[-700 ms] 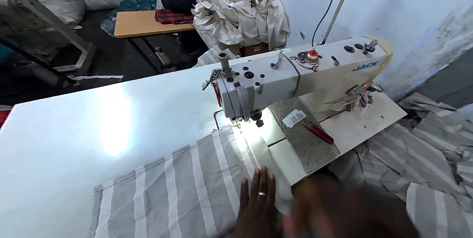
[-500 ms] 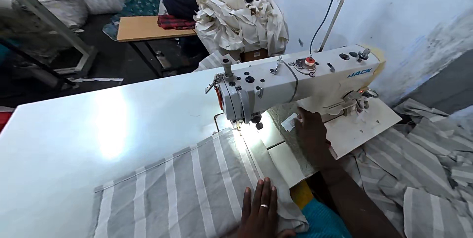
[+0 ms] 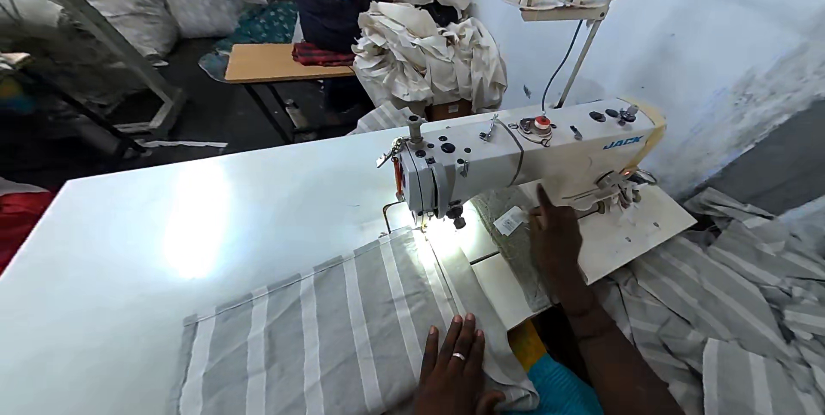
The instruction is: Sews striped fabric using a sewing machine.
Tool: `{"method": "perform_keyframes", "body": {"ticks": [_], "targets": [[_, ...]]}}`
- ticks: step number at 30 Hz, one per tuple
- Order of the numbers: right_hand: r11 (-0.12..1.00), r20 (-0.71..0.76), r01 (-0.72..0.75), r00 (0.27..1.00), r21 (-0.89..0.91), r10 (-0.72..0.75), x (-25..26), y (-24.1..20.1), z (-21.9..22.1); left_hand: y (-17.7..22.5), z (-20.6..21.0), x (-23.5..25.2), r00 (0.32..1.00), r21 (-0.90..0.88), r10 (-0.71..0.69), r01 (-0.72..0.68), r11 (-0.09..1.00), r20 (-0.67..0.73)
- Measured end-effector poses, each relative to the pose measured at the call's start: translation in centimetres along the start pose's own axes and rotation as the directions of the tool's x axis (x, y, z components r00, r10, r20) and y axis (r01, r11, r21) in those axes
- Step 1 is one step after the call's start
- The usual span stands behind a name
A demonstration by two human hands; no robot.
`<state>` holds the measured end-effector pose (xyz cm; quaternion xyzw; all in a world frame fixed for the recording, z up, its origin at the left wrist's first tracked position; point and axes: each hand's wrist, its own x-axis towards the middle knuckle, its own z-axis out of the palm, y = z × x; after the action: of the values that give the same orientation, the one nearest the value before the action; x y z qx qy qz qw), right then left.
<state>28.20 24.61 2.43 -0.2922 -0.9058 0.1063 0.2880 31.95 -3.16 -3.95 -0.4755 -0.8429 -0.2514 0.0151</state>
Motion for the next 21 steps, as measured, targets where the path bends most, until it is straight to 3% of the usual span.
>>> {"method": "perform_keyframes", "body": {"ticks": [2,3,5,8,10,11,13,15,18,21], "targets": [[0.989,-0.1,0.144,0.985,0.027,-0.14,-1.5,-0.3,-2.0,0.5,-1.9,0.2,0.993,-0.209,-0.086,0.066,0.976,-0.087],[0.966,-0.074,0.253,0.966,0.048,-0.249,-2.7,-0.8,-3.0,0.8,-3.0,0.7,0.98,-0.261,-0.125,0.081,0.962,-0.156],[0.861,0.013,0.486,0.87,0.152,-0.493,-5.2,-2.3,-4.6,1.0,-4.7,1.9,0.944,-0.263,-0.148,0.068,0.962,-0.296],[0.704,0.122,0.599,0.722,0.38,-0.681,-7.9,-5.3,-6.5,0.3,-5.4,3.7,0.918,-0.28,-0.189,0.09,0.956,-0.349],[0.695,0.09,0.543,0.754,0.47,-0.65,-8.4,-6.0,-6.6,-0.2,-5.5,4.3,0.907,-0.454,-0.284,0.121,0.883,-0.312],[0.709,0.068,0.455,0.816,0.539,-0.574,-8.5,-6.0,-6.3,-0.4,-5.8,4.3,0.9,-0.605,-0.344,0.12,0.787,-0.269],[0.664,0.09,0.196,0.925,0.721,-0.37,-8.8,-6.0,-5.6,-0.1,-6.7,4.1,0.859,-0.859,-0.486,0.123,0.496,-0.158],[0.505,0.238,-0.08,0.937,0.859,-0.256,-9.4,-6.6,-5.6,0.4,-7.3,3.9,0.804,-0.95,-0.587,0.102,0.294,-0.095],[0.353,0.354,-0.259,0.905,0.899,-0.235,-11.0,-8.4,-5.7,1.0,-7.2,3.5,0.778,-0.977,-0.62,0.034,0.208,-0.105],[0.308,0.27,-0.195,0.937,0.931,-0.223,-11.6,-9.4,-5.6,1.4,-6.7,3.4,0.77,-0.98,-0.623,-0.017,0.197,-0.139]]}}
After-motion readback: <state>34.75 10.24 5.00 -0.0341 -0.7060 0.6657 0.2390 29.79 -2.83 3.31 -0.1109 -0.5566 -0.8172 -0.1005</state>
